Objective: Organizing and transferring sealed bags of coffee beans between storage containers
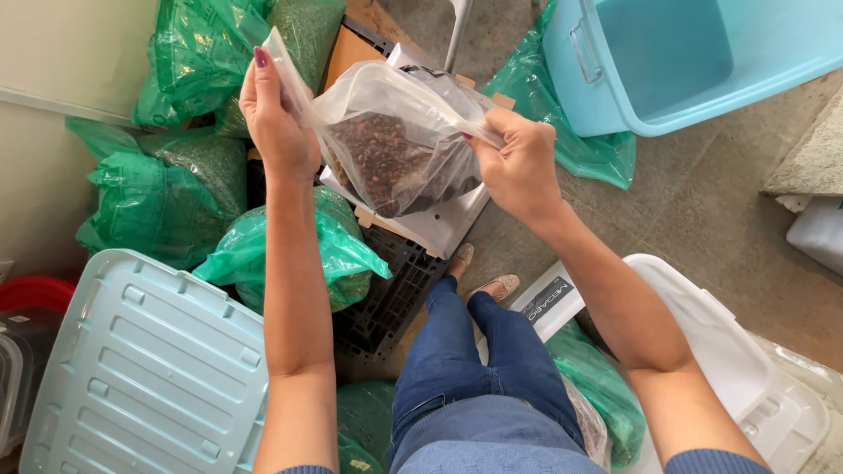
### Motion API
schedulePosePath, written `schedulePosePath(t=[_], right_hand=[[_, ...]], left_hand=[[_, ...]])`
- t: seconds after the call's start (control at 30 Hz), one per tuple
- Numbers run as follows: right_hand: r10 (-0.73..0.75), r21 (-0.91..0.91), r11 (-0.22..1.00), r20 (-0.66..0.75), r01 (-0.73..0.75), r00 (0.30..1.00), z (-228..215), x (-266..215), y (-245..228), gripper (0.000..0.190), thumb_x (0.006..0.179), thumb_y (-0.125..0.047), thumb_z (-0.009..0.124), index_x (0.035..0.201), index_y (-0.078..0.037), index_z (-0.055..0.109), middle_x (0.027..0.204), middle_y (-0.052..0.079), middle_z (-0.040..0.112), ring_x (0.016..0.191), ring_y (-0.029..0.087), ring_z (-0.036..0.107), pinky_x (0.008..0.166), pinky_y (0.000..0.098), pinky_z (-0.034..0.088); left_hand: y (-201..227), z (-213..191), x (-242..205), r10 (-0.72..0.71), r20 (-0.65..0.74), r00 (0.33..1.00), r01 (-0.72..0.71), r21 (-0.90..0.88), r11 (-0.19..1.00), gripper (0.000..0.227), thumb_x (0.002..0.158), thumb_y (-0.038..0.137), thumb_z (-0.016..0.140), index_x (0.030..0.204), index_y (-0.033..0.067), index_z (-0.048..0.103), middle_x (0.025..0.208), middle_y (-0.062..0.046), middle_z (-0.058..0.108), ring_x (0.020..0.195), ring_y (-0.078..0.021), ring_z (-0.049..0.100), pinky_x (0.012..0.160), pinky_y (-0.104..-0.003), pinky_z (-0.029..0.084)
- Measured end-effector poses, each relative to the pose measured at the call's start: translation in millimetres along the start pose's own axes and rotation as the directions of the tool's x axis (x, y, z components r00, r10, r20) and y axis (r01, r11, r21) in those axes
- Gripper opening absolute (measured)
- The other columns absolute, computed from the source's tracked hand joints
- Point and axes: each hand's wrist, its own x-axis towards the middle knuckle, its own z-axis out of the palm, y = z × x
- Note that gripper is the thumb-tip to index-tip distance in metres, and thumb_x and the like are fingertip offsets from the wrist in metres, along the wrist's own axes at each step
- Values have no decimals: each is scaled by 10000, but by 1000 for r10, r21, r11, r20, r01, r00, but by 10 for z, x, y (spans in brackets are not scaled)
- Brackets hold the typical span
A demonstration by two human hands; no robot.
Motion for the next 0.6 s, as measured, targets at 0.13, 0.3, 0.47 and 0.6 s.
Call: schedulePosePath(t=[0.13, 0.3, 0.47, 0.6], right_hand=[[-12, -16, 1000, 15, 12, 1000, 102, 127, 59, 554, 970, -40, 731, 691, -126, 260, 686, -52, 246, 681, 114, 229, 562, 316, 203], [-10, -37, 999, 24, 11, 1000, 203, 199, 103, 552, 962, -45, 749, 683, -119, 279, 661, -38, 252, 664, 124, 227, 567, 319, 215], [68, 80, 995, -21, -67, 997, 348, 270, 175, 389, 889, -53, 743, 643, -116, 447, 525, 66, 265, 623, 68, 274, 500, 219, 336], [94, 96, 991, -30, -90, 995, 406, 286, 245, 405, 880, -30, 738, 637, -127, 430, 509, 53, 275, 610, 50, 291, 503, 210, 338]], left_hand=[[-91, -58, 74, 24, -18, 1000, -24, -24, 999, 261, 985, 344, 624, 852, 121, 658, 630, 44, 430, 554, -89, 434, 518, -257, 382], [-263, -205, 156, 0, -73, 997, -1, -20, 1000, 291, 970, 365, 633, 777, 150, 597, 600, 20, 438, 523, -93, 429, 491, -256, 344], [-441, -344, 298, 136, -51, 989, -135, 35, 990, 344, 1046, 283, 593, 738, 136, 546, 550, -56, 499, 463, -83, 487, 480, -186, 418], [-449, -345, 314, 121, -56, 991, -121, -6, 993, 331, 1049, 270, 592, 756, 121, 559, 554, -55, 479, 465, -92, 465, 488, -200, 408]])
